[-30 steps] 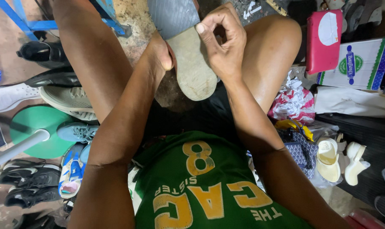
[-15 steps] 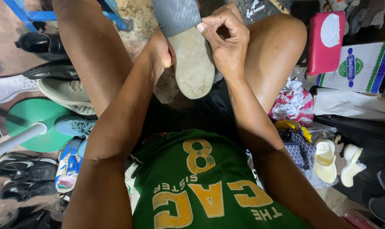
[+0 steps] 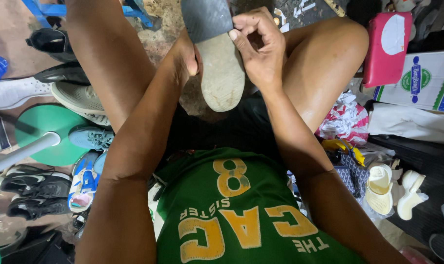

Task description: The person sits on the floor holding a leather boot on their lap and squeezes glue from a plastic bottle onto the sole edge. They spread the glue by hand, press the sole, then hold and press the boot at intervals while the adhesive sets, turning the boot to work on the sole.

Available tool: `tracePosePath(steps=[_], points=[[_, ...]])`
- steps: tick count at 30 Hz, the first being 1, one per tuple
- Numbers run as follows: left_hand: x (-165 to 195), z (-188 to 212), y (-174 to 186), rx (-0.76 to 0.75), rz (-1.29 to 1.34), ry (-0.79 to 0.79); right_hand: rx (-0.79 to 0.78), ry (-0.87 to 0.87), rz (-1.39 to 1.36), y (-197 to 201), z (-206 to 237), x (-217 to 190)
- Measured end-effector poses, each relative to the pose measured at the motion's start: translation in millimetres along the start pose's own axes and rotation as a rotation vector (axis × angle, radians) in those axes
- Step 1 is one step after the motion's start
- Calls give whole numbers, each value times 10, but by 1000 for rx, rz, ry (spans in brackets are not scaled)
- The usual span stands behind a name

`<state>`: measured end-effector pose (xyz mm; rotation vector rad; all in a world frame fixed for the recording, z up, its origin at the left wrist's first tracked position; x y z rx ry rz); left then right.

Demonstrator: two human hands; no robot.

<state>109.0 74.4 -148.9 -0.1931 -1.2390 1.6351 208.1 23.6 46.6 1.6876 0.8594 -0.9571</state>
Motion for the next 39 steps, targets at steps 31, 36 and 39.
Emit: tracePosePath(steps=[31,36,39], points=[[-160,51,-102,45,-8,4,11,-39,-46,73,7,9],[-126,80,-75,75,-3,-19,24,-46,-103,49,20,116],[-101,97,-93,89,-9,-33,34,-33,-103,54,25,174]])
Point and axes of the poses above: each hand's wrist, its own z-axis away from the middle knuckle, its own y-axis out of the back of the hand, x = y × z, the point moved 9 cm from there along -z, towards the middle knuckle, and after that the axes turned 7 degrees about -y, right-handed, at the moved point
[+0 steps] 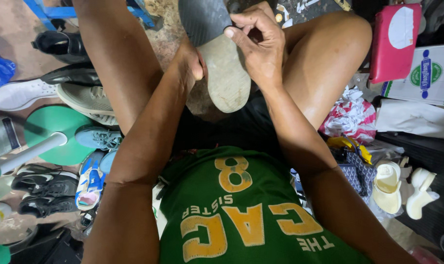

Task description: The person sits on the floor holding a leather boot on their lap and squeezes glue from a plastic bottle onto the sole edge. They spread the glue by hand, press the sole, then hold and press the boot at intervals while the adhesive sets, turning the boot to work on the sole.

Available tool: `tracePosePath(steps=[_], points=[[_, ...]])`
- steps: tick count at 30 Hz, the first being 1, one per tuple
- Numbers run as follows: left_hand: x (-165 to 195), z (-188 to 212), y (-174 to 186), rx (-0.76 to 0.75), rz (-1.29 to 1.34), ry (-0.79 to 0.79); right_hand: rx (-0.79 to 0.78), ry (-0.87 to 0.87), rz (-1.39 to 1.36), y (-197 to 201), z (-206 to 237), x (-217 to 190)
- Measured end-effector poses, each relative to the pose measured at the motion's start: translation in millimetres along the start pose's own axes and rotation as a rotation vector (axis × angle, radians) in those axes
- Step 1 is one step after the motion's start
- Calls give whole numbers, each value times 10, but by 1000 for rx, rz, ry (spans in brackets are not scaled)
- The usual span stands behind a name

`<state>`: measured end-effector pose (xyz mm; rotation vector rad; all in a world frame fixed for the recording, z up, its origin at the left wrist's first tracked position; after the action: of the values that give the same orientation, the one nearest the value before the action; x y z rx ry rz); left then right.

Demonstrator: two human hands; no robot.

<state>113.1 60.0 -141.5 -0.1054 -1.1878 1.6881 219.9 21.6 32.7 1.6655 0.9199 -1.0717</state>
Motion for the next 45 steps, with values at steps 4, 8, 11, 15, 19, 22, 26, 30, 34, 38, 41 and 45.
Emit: tracePosePath(steps=[4,8,11,15,19,22,26,30,34,38,41,45], points=[[45,-14,-18,44,-18,-35,-2,-20,93,-36,10,52],[98,-59,55,192,-94,-90,-30,172,415,-245,79,-116],[149,-74,96,270,-82,-152,2,78,474,-290,39,-7],[224,-72,67,201,-68,-250,-18,-43,464,-228,21,220],[196,-42,74,185,-43,-267,10,-33,599,-182,43,399],[213,5,73,195,-59,-280,18,-97,378,-80,-16,551],[439,208,85,195,-216,-217,-89,-156,-107,40,-123,558],[613,435,-275,-231,-135,-154,-246,96,173,63,-157,161],[473,449,-228,-62,-70,-166,-480,117,309,-131,-102,90],[337,344,-258,-46,102,-280,-472,123,201,-177,-167,166],[382,246,-194,10,101,-402,-452,-73,-188,-153,-241,386],[580,98,-243,-17,55,-533,-396,-478,-350,-277,-393,868]])
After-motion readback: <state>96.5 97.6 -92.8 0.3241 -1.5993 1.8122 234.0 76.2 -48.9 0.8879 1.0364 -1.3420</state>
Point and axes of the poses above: each hand's wrist, its own z-axis away from the middle knuckle, its own y-axis out of the back of the hand, x = y × z, the point moved 9 cm from there along -z, towards the middle knuckle, and after that the axes turned 7 degrees about -y, right-handed, at the moved point
